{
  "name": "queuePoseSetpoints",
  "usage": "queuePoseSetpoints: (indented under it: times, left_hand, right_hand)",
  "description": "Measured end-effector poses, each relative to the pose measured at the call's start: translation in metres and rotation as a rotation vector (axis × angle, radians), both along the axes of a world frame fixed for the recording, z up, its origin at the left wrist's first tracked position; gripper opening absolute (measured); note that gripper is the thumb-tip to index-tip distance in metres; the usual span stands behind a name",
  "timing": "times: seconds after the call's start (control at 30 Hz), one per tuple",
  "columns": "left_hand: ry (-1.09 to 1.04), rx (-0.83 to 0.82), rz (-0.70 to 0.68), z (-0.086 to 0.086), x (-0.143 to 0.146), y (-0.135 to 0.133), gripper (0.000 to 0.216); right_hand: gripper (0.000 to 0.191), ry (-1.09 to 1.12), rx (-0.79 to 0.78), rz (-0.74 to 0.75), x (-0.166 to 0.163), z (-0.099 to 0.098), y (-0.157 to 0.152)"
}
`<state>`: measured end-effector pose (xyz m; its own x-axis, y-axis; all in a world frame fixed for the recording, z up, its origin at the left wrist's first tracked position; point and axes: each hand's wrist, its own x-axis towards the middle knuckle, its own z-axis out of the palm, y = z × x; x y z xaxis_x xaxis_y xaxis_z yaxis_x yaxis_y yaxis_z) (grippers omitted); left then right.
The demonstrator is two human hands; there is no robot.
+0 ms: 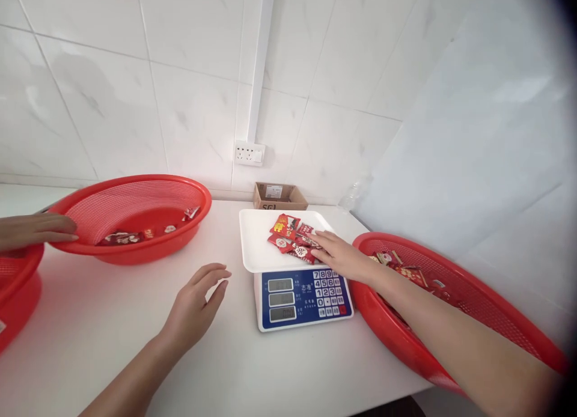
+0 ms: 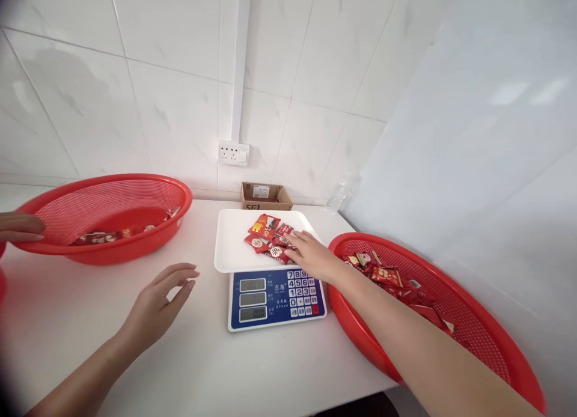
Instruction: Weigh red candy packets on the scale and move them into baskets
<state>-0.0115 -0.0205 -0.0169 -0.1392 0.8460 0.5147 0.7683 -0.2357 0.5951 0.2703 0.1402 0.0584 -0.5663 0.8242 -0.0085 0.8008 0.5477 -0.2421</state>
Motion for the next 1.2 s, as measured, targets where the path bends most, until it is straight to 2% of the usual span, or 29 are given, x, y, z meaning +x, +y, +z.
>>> queuePoseSetpoints:
  times: [0.17, 0.23, 0.3, 0.43, 0.5, 0.57, 0.67, 0.83, 1.03, 1.13, 1.2]
  left_hand:
    - [-0.029, -0.044, 0.036, 0.002, 0.000, -0.002, 0.022]
    - [-0.036, -0.073, 0.036, 0.002, 0.001, -0.003, 0.022]
    - [-0.042, -0.090, 0.034, 0.003, 0.003, -0.004, 0.022]
    - [-0.061, -0.096, 0.046, 0.003, 0.005, -0.005, 0.021]
    - [-0.080, -0.093, 0.062, 0.002, 0.005, -0.004, 0.022]
    - [-0.094, -0.095, 0.081, 0.002, 0.006, -0.002, 0.022]
    - [-0.081, -0.113, 0.104, 0.001, 0.010, 0.001, 0.023]
    - [0.047, -0.081, 0.089, 0.004, 0.028, 0.004, 0.023]
    - [0.351, 0.136, -0.107, 0.028, 0.073, 0.022, 0.022]
    - [0.455, 0.097, -0.155, 0.048, 0.090, 0.046, 0.025]
    - [0.502, -0.024, -0.149, 0.060, 0.095, 0.065, 0.026]
  right_hand:
    - [0.049, 0.163, 0.127, 0.003, 0.016, 0.021, -0.054]
    - [0.048, 0.258, 0.152, -0.023, 0.029, 0.021, -0.083]
    - [0.043, 0.385, 0.126, -0.082, 0.041, 0.009, -0.109]
    - [0.031, 0.555, -0.183, -0.172, 0.054, -0.046, -0.138]
    - [0.030, 0.621, -0.306, -0.196, 0.052, -0.076, -0.142]
    - [0.029, 0.675, -0.333, -0.236, 0.048, -0.099, -0.142]
    - [0.029, 0.726, -0.303, -0.264, 0.046, -0.116, -0.142]
    - [0.025, 0.791, -0.264, -0.227, 0.053, -0.117, -0.144]
    - [0.027, 0.818, -0.261, -0.212, 0.056, -0.119, -0.144]
    - [0.029, 0.821, -0.280, -0.200, 0.057, -0.122, -0.145]
    - [0.029, 0.839, -0.291, -0.186, 0.058, -0.122, -0.145]
